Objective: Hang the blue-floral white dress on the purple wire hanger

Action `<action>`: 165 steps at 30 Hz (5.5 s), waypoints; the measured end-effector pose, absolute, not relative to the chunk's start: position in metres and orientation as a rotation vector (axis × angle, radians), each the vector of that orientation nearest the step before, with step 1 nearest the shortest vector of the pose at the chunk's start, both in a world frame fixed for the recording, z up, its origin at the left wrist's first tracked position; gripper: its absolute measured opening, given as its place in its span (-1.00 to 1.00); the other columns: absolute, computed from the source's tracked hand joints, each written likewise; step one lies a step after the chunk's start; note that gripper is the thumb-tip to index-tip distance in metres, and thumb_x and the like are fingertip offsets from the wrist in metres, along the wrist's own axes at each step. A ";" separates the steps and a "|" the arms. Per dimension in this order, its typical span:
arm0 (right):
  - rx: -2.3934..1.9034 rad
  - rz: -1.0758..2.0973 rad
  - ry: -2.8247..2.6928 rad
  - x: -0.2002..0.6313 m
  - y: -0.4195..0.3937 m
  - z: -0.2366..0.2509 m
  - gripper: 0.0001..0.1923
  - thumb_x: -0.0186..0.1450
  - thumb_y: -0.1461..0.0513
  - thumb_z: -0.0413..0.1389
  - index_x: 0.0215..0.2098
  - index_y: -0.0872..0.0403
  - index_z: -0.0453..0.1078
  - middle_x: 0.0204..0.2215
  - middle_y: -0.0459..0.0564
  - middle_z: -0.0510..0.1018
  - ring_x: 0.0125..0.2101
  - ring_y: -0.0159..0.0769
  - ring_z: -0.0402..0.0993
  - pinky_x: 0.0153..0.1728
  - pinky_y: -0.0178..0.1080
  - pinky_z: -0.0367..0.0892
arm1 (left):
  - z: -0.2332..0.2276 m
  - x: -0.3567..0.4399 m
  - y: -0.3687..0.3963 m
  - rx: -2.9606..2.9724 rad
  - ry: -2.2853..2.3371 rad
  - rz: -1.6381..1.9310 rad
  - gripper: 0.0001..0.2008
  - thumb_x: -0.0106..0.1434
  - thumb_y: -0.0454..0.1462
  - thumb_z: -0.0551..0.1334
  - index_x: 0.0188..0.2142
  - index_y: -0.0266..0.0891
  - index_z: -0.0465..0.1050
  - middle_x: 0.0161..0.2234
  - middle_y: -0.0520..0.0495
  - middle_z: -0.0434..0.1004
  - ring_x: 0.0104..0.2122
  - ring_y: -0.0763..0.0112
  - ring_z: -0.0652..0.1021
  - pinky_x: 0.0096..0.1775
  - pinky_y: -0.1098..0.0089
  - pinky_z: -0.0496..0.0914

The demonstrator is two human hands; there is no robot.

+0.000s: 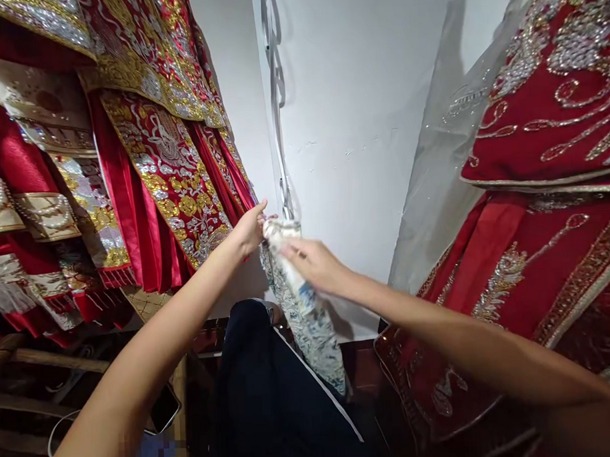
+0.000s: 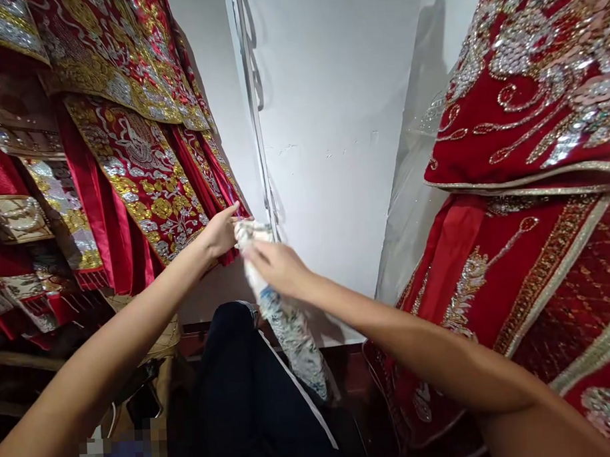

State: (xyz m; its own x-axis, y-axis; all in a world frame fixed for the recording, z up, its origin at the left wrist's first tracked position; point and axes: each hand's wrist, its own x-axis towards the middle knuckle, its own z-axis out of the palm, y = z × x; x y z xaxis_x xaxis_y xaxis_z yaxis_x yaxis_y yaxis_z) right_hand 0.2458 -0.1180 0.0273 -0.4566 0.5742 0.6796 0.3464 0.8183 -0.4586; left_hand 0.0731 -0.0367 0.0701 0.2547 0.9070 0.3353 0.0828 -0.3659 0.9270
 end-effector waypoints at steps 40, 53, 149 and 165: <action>-0.978 1.219 -1.056 0.370 0.001 0.028 -0.75 0.09 0.18 0.39 -0.44 0.21 0.51 -0.58 0.12 0.61 -0.58 -0.16 0.55 -0.45 -0.14 0.52 | -0.019 0.079 0.039 1.454 1.105 1.722 -0.75 0.17 -0.13 0.32 -0.38 -0.26 0.36 -0.51 0.04 0.41 -0.47 0.42 0.47 -0.34 0.40 0.36; -1.211 0.580 -1.504 0.336 -0.008 0.033 -0.79 0.23 0.12 0.23 -0.39 0.12 0.57 -0.44 0.01 0.63 -0.39 -0.20 0.52 -0.31 -0.22 0.39 | -0.021 0.078 -0.052 1.743 0.910 1.618 -0.67 0.27 -0.04 0.23 -0.45 -0.24 0.33 -0.58 0.09 0.35 -0.56 0.45 0.44 -0.47 0.45 0.29; -0.709 1.054 -1.324 0.254 -0.079 0.025 -0.78 0.25 0.15 0.15 -0.42 0.15 0.45 -0.73 -0.14 0.41 -0.75 -0.54 0.19 -0.74 -0.46 0.02 | -0.093 0.101 -0.132 2.043 1.074 1.292 -0.78 0.43 -0.15 0.04 -0.22 -0.19 0.38 -0.25 -0.08 0.48 -0.21 0.29 0.48 -0.17 0.35 0.34; -0.958 0.896 -1.404 0.241 -0.060 -0.034 -0.76 0.17 0.19 0.04 -0.60 0.10 0.39 -0.82 -0.18 0.34 -0.77 -0.49 0.13 -0.65 -0.39 0.02 | 0.039 0.058 -0.054 1.898 0.972 2.144 -0.85 0.33 -0.22 0.17 -0.27 -0.24 0.46 -0.32 -0.04 0.50 -0.29 0.41 0.48 -0.21 0.42 0.34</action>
State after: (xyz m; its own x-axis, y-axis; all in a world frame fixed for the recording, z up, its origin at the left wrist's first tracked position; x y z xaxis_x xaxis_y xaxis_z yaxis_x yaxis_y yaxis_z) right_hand 0.2406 -0.0603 -0.0340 -0.0096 0.9275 0.3737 0.0518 0.3737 -0.9261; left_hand 0.0584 -0.0536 0.0386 -0.2080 0.4854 0.8492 0.3192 -0.7870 0.5280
